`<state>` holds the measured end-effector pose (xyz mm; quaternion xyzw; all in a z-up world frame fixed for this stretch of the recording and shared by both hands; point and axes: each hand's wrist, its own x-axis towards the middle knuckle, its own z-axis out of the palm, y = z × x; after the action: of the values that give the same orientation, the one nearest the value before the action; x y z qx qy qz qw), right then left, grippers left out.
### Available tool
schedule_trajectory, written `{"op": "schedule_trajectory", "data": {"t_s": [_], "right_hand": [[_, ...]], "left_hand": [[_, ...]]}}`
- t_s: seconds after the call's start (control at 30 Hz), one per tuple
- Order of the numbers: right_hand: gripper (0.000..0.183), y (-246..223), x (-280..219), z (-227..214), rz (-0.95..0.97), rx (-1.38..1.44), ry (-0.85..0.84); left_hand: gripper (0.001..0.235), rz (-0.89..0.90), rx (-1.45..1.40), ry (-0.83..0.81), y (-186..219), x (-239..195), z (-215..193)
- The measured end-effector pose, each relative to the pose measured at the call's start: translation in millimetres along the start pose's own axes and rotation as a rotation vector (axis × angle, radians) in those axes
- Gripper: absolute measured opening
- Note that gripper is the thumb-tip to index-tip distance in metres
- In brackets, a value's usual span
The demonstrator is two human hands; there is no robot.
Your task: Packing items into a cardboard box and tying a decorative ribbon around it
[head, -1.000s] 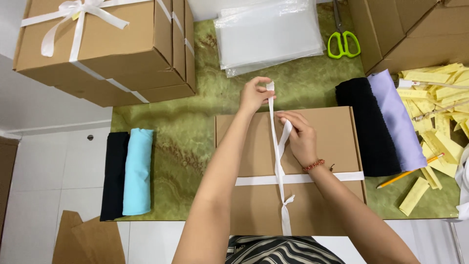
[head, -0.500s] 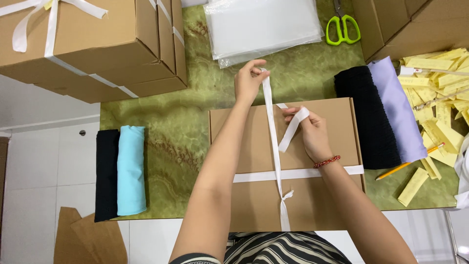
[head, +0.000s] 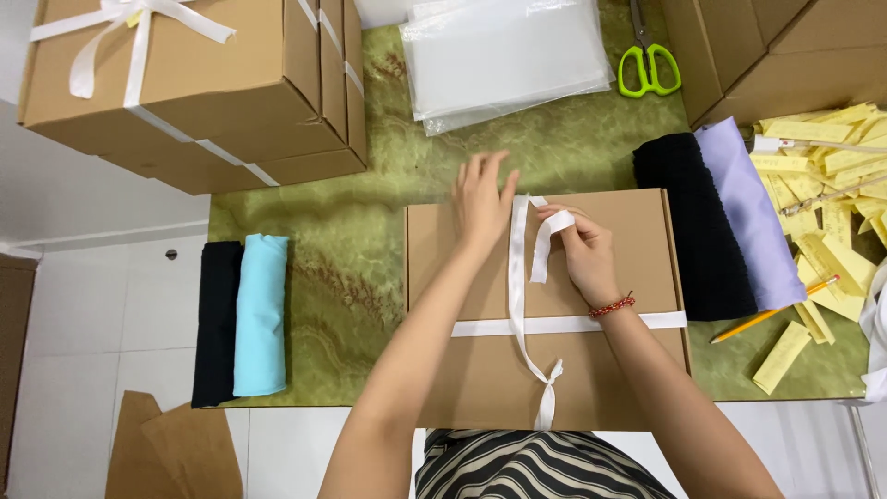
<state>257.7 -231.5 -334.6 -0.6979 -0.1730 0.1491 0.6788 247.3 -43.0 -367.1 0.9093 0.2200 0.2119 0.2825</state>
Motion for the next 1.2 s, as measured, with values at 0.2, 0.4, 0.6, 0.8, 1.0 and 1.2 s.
{"op": "schedule_trajectory", "data": {"t_s": [0.2,0.4,0.6,0.8,1.0,1.2], "right_hand": [[0.03,18,-7,4,-0.349,-0.269,0.045],[0.029,16,-13,8,-0.484,-0.381,0.055],[0.025,5,-29,11,-0.649,-0.383,0.008],[0.02,4,-44,5,-0.716,-0.402,-0.045],[0.014,-49,-100,-24,-0.556,-0.318,-0.227],[0.006,-65,-159,-56,-0.348,-0.355,-0.39]], "left_hand": [[0.034,0.06,0.015,-0.112,11,-82,-24],[0.06,0.05,0.104,-0.276,23,-89,-42],[0.063,0.106,0.165,-0.3,22,-90,-35],[0.061,0.154,0.259,-0.267,12,-96,-16],[0.044,0.092,0.273,-0.231,10,-93,-6],[0.041,0.099,0.262,-0.215,7,-94,-1]]}}
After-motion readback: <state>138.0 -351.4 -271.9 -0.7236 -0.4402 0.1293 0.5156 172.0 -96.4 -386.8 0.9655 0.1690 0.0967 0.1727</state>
